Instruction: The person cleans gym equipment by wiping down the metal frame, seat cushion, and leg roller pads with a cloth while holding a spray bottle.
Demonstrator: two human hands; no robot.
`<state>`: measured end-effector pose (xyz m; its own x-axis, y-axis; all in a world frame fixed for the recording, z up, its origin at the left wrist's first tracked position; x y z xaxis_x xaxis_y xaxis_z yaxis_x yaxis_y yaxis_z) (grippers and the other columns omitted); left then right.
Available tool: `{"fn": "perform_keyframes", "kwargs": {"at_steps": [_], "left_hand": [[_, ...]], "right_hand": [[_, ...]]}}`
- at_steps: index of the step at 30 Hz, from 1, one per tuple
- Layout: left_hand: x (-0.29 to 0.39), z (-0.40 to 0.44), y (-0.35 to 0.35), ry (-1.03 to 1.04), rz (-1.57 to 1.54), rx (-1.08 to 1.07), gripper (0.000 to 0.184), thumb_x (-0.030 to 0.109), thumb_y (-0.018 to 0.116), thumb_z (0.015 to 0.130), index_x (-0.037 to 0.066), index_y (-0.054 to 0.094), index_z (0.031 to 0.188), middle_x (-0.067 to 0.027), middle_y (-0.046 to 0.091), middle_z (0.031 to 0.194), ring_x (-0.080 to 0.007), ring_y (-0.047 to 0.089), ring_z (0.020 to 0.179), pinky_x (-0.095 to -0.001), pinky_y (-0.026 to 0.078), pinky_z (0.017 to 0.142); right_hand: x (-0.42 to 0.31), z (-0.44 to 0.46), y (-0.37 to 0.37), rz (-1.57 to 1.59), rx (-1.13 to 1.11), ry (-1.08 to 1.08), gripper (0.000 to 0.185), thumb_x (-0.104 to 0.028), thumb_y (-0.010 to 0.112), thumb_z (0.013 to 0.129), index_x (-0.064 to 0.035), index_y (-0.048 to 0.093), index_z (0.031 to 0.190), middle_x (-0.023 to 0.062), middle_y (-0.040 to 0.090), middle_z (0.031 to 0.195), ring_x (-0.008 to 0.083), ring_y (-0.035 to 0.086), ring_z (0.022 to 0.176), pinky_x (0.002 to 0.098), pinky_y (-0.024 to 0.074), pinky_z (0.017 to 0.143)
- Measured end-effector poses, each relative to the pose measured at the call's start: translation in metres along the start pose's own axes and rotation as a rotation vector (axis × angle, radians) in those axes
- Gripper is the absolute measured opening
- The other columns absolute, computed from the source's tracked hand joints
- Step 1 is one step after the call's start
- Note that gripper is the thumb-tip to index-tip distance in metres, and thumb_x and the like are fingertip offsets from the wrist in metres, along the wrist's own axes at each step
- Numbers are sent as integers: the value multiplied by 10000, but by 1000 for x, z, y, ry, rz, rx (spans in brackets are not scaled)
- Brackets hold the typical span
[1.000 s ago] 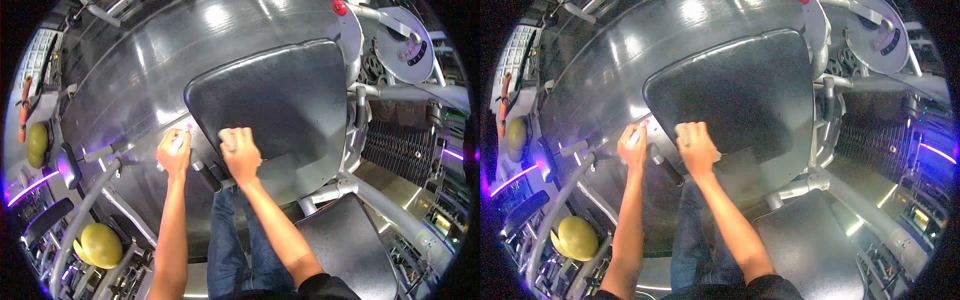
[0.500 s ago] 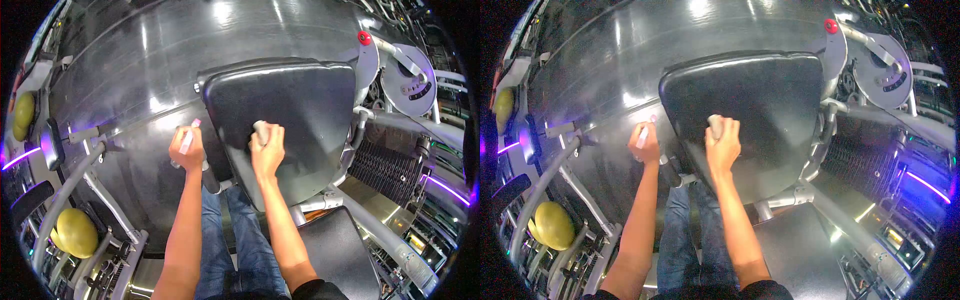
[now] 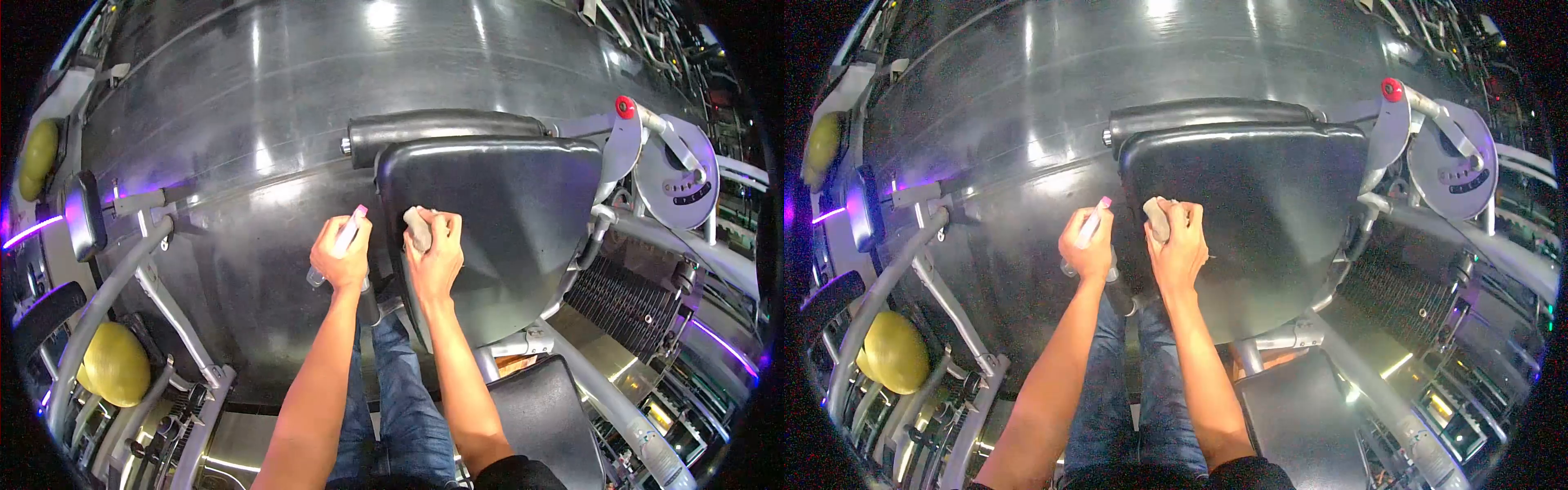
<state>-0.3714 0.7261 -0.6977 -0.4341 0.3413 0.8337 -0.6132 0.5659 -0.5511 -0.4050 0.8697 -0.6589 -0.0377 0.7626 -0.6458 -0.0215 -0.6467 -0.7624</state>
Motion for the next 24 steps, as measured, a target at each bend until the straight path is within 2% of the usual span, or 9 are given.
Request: {"fn": "perform_keyframes", "kwargs": {"at_steps": [2, 3, 8, 12, 14, 18, 22, 23, 24], "left_hand": [[2, 1, -1, -6, 15, -6, 175, 204, 802, 816, 51, 717, 814, -66, 695, 714, -172, 650, 627, -331, 487, 623], [1, 2, -1, -13, 24, -4, 182, 212, 803, 812, 52, 716, 814, -71, 695, 713, -184, 653, 628, -337, 488, 625], [0, 2, 1, -93, -1, -6, 168, 201, 805, 794, 60, 715, 817, -76, 695, 727, -211, 666, 642, -347, 490, 628], [-6, 0, 3, -29, -2, -3, 176, 208, 815, 794, 65, 717, 821, -75, 699, 739, -218, 667, 644, -348, 489, 626], [-4, 1, 2, -51, -16, -23, 189, 219, 825, 791, 67, 717, 825, -75, 700, 742, -230, 668, 647, -353, 491, 630], [-6, 1, 3, -33, -18, -23, 180, 215, 822, 795, 74, 718, 834, -77, 700, 753, -240, 671, 660, -365, 493, 641], [-10, 1, 4, -48, -46, -26, 184, 221, 801, 825, 61, 712, 843, -87, 701, 762, -243, 672, 667, -362, 496, 644], [-9, 1, 4, -54, -53, -27, 184, 221, 801, 825, 61, 712, 843, -87, 701, 762, -243, 672, 667, -362, 496, 644], [-8, 0, 4, -66, -85, -17, 187, 223, 795, 817, 65, 695, 833, -84, 690, 774, -284, 665, 696, -400, 491, 653]], "right_hand": [[-3, -12, -2, -60, -56, 0, 460, -126, 827, 730, -175, 678, 1162, 99, 598, 1078, 328, 663, 919, 436, 547, 737], [0, -20, -5, -86, -105, -51, 467, -81, 818, 704, -172, 686, 1142, 96, 587, 1050, 336, 660, 908, 444, 547, 730], [24, -72, -21, -288, -427, -187, 499, -139, 867, 663, -229, 704, 1126, 45, 587, 1005, 265, 657, 903, 413, 550, 676], [8, -45, -15, -309, -371, -161, 504, -145, 850, 681, -255, 676, 1141, 33, 578, 1012, 245, 638, 952, 418, 564, 669], [-16, -18, -10, -224, -301, -94, 493, -160, 842, 716, -195, 637, 1163, 60, 585, 1026, 297, 654, 954, 433, 557, 691], [-32, -8, 5, -155, -141, -17, 510, -127, 832, 714, -138, 578, 1157, 62, 592, 1069, 309, 660, 983, 447, 553, 713], [-21, -40, -2, -323, -287, -23, 447, -93, 793, 718, -169, 611, 1119, 50, 563, 1057, 278, 628, 996, 434, 570, 726], [-19, -49, -4, -409, -391, -60, 439, -73, 769, 721, -175, 618, 1120, 46, 554, 1064, 274, 615, 1001, 435, 574, 726], [-18, -52, -5, -495, -495, -100, 434, -54, 745, 723, -181, 625, 1121, 42, 546, 1070, 269, 602, 1006, 435, 578, 726]]}}
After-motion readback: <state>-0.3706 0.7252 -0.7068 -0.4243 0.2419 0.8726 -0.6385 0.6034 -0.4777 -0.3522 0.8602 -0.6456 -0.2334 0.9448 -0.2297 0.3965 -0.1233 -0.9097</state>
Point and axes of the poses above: each hand's wrist, its own z-axis towards the middle knuckle, its own y-axis out of the palm, x = y × z, the point moved 2 cm from there along z, towards the middle knuckle
